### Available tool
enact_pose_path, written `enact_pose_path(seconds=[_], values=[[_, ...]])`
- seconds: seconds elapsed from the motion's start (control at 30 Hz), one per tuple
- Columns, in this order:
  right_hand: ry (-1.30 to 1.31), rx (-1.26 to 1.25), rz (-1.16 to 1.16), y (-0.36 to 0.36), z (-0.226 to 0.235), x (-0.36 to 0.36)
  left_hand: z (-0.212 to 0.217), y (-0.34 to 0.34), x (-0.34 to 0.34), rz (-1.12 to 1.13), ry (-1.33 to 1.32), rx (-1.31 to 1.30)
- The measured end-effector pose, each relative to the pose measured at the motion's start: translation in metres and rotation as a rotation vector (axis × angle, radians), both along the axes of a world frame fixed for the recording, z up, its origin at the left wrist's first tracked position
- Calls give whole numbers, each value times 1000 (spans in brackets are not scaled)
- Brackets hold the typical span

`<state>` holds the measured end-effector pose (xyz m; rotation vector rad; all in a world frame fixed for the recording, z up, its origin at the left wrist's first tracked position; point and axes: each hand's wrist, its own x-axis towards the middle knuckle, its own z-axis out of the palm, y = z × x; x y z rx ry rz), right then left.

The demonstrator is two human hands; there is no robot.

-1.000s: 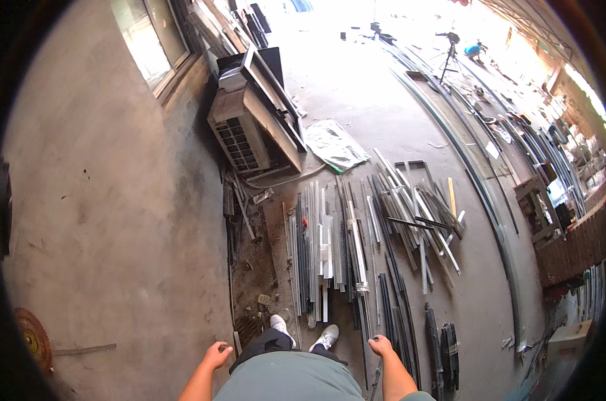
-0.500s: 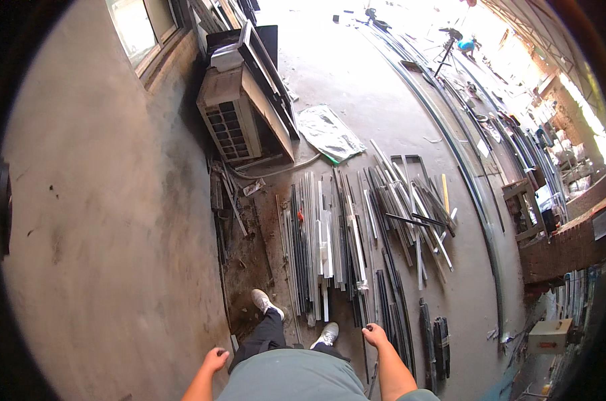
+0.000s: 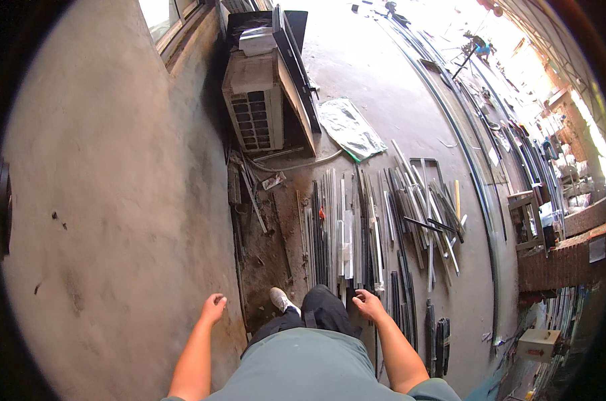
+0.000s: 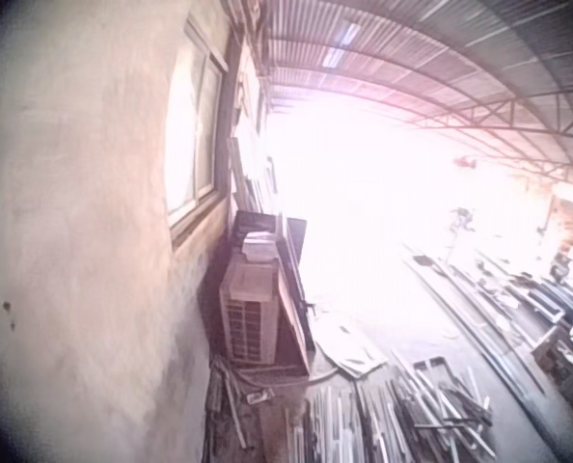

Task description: The person picks up metal extrusions from a pile on the floor, bundles them together by hand, and sets the bundles aside in a workspace.

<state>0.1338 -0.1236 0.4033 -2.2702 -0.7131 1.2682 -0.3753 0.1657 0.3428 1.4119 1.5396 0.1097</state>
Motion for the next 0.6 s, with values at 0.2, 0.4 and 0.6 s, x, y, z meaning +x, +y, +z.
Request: enact_pose_path(seconds=[0.2,0.4,0.6], values=[[-36,-62,-8,19,-17,15,-2,-34,-46,-156,350,-165],[-42,-448,62,-13,-85,40,-4,-23,-27,-115,298,-304],[-59,-410,228,104,-134,91,-28,68,25,12,162,-205]])
